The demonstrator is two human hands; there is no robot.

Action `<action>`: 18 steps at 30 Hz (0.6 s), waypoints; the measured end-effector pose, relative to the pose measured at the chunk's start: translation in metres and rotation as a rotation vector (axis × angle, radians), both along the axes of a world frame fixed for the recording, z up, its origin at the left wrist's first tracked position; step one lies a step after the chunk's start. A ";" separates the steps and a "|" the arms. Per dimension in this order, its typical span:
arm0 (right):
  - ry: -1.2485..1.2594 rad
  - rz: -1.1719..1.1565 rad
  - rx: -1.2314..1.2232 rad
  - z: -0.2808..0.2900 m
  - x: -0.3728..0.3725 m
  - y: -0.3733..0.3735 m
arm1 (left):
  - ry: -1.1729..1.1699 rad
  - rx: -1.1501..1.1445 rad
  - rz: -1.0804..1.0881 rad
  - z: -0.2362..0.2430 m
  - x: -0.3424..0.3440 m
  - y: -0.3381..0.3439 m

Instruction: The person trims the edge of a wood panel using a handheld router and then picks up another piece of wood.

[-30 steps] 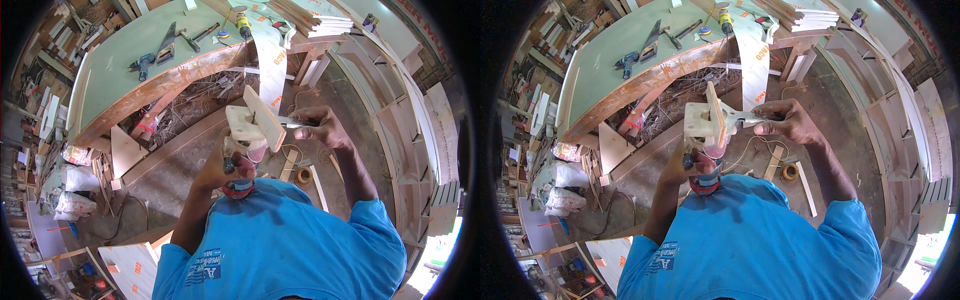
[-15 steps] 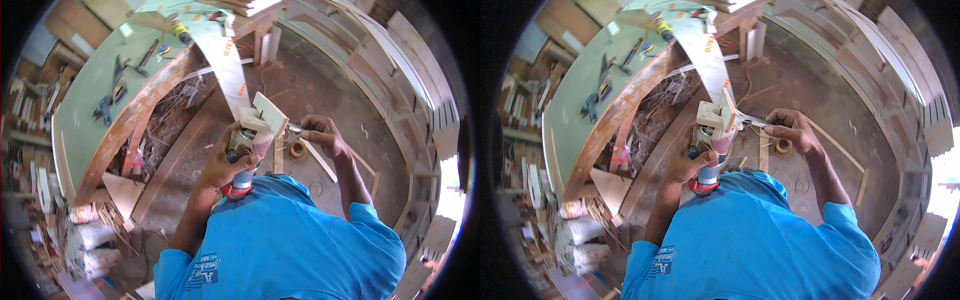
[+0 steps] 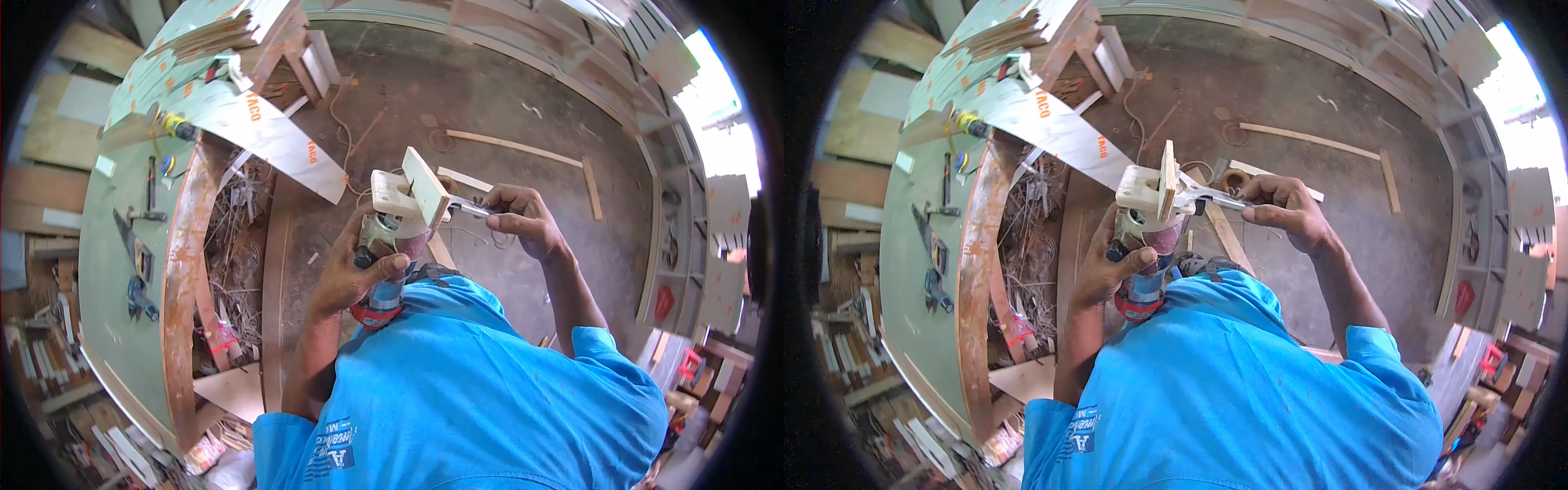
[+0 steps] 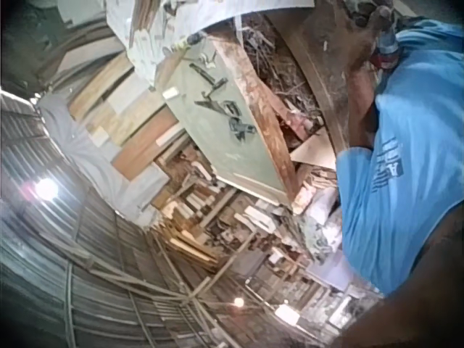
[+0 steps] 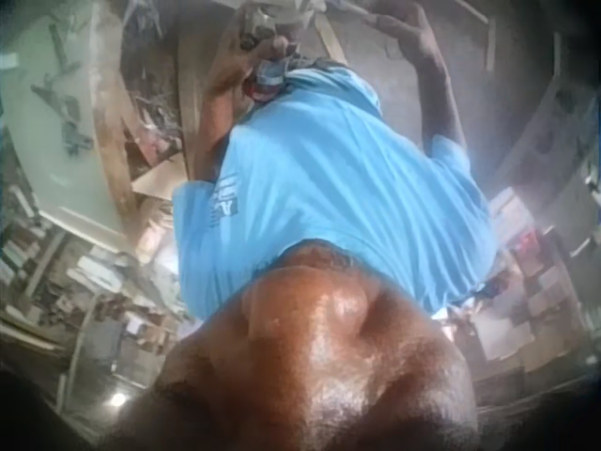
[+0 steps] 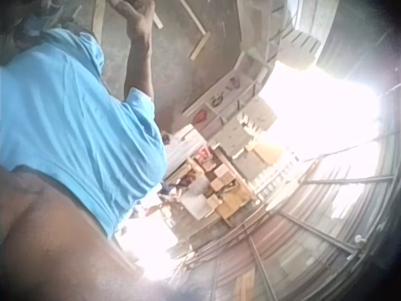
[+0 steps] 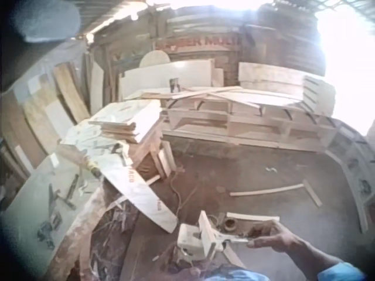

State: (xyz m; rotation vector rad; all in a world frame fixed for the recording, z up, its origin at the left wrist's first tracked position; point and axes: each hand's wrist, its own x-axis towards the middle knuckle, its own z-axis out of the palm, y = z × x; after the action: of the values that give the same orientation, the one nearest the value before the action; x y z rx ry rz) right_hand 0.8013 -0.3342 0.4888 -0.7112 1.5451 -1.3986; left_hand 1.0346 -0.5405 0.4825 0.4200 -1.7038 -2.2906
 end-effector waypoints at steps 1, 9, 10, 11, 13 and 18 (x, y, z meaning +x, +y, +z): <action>0.014 -0.034 0.010 -0.003 0.003 0.009 | 0.005 0.000 -0.024 -0.001 -0.002 0.001; 0.045 -0.181 -0.047 0.007 0.034 0.049 | -0.022 0.020 -0.201 0.000 -0.002 0.008; 0.045 -0.191 -0.068 0.008 0.036 0.051 | -0.017 0.016 -0.204 0.002 -0.002 0.009; 0.050 -0.192 -0.071 0.008 0.036 0.054 | -0.010 -0.007 -0.207 0.004 -0.003 0.010; 0.055 -0.180 -0.059 0.007 0.036 0.060 | 0.002 -0.035 -0.205 0.002 -0.002 0.011; 0.063 -0.180 -0.084 0.017 0.038 0.060 | 0.018 -0.134 -0.170 -0.011 0.001 0.013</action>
State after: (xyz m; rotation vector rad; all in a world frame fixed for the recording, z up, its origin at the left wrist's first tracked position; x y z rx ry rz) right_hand 0.8396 -0.2738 0.5059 -0.6861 1.6406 -1.5946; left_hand 1.0358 -0.5278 0.4710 0.2356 -1.9380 -2.2663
